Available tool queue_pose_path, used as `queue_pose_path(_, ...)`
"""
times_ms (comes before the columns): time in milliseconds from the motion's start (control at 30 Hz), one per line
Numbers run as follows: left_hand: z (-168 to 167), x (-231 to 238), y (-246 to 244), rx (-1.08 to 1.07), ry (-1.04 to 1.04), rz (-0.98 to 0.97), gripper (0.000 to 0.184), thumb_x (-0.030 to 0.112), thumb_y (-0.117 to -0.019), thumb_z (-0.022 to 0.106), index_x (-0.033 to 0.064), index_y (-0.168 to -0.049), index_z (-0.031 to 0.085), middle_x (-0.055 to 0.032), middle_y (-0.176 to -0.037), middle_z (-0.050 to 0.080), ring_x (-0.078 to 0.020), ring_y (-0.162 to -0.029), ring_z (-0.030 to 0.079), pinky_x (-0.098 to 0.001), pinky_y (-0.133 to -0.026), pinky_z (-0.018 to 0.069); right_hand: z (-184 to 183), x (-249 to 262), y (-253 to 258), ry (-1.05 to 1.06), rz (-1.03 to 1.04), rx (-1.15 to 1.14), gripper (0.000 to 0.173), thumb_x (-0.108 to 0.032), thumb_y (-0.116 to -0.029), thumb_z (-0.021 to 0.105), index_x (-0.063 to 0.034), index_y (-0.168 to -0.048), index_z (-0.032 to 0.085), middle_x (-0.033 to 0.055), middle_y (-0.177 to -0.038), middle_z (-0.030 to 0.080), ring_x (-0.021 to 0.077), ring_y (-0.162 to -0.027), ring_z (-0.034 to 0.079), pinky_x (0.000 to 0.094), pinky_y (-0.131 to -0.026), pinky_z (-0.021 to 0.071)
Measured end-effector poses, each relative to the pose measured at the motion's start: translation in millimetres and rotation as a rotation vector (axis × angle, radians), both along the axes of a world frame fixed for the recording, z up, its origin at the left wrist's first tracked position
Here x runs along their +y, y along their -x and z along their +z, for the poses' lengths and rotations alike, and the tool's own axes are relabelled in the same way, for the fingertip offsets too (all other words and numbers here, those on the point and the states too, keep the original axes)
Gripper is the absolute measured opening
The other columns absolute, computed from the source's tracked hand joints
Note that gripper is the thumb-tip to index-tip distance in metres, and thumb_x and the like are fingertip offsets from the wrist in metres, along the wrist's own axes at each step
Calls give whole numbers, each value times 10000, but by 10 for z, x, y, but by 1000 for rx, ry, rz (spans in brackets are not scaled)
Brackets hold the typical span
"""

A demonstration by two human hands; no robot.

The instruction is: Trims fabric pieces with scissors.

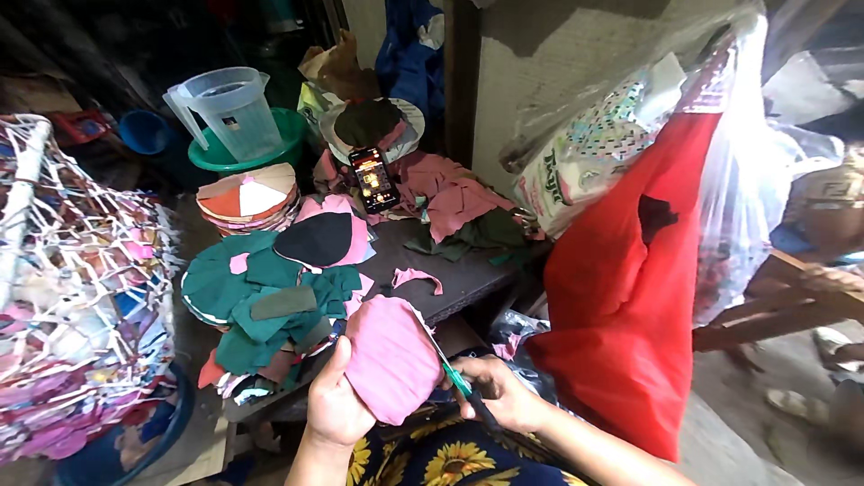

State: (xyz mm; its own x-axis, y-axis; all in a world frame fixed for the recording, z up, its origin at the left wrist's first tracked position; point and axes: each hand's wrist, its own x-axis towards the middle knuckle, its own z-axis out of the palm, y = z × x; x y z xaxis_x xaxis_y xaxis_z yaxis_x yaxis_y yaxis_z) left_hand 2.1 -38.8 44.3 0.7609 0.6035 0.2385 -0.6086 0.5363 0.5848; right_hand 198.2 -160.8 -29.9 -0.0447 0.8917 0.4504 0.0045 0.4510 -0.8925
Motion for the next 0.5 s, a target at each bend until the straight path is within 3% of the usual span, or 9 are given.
queue_pose_path(267, 11, 59, 20, 24, -47, 52, 386, 397, -987, 594, 104, -1208, 713, -111, -1179, 729, -213, -1128, 697, -422, -977, 568, -14, -12, 5, -8, -36, 3, 377, -356, -966, 682, 12, -1048, 671, -73, -732, 611, -112, -674, 523, 77, -630, 440)
queue_pose_path(500, -6, 48, 18, 14, -24, 16, 397, 399, -984, 599, 101, -1223, 708, -115, -1192, 725, -214, -1139, 692, -422, -985, 564, -17, 5, -40, -4, 72, 28, 489, -499, -969, 648, -25, -1087, 662, -86, -754, 606, -99, -683, 534, 91, -620, 444)
